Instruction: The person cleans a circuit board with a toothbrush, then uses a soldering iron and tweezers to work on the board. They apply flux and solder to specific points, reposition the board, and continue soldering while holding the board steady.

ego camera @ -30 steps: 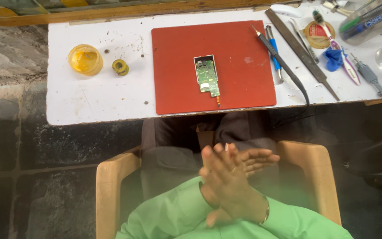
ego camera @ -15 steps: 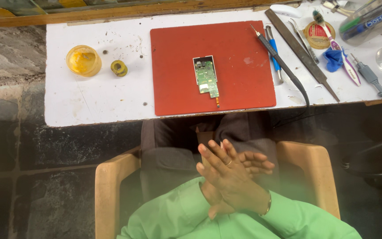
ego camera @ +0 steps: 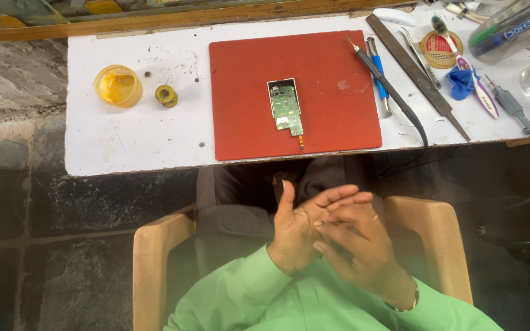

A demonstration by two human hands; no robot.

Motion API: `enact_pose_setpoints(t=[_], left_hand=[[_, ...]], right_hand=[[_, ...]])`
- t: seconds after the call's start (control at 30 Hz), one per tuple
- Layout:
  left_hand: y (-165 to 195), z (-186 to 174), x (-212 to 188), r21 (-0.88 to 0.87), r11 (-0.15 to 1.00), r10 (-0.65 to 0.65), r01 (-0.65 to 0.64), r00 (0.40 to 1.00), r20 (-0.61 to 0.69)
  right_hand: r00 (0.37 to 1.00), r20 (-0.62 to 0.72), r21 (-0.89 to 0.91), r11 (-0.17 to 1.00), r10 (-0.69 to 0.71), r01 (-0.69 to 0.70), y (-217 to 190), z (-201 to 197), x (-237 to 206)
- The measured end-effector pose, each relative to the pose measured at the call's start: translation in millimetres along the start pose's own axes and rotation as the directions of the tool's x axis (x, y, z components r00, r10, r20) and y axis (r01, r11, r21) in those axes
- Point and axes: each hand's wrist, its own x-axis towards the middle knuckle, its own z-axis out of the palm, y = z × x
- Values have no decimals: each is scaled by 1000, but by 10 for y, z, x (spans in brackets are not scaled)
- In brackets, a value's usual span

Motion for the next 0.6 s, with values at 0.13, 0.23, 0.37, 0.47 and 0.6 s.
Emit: enact_pose_setpoints(t=[0.13,0.23,0.37,0.47,0.6], left_hand=[[45,154,30,138,988,62,-62,998,3],[37,193,26,273,959,93,-80,995,-33],[74,286,32,464,879,141,-108,989,-35],[211,399,55,570,819,11,72,990,-141],[542,520,118,853,477,303,-214,950,69]], right_hand=[[996,88,-75,997,8,-2,101,-72,-178],[999,40,-122,993,-3,8,-8,-17,-12],[994,-108,-176,984,7,-26,-105,-24,137],[931,-131,153,935,341,-321,-74,-89,189],[752,-19,655,577,658,-489,138,-215,460]])
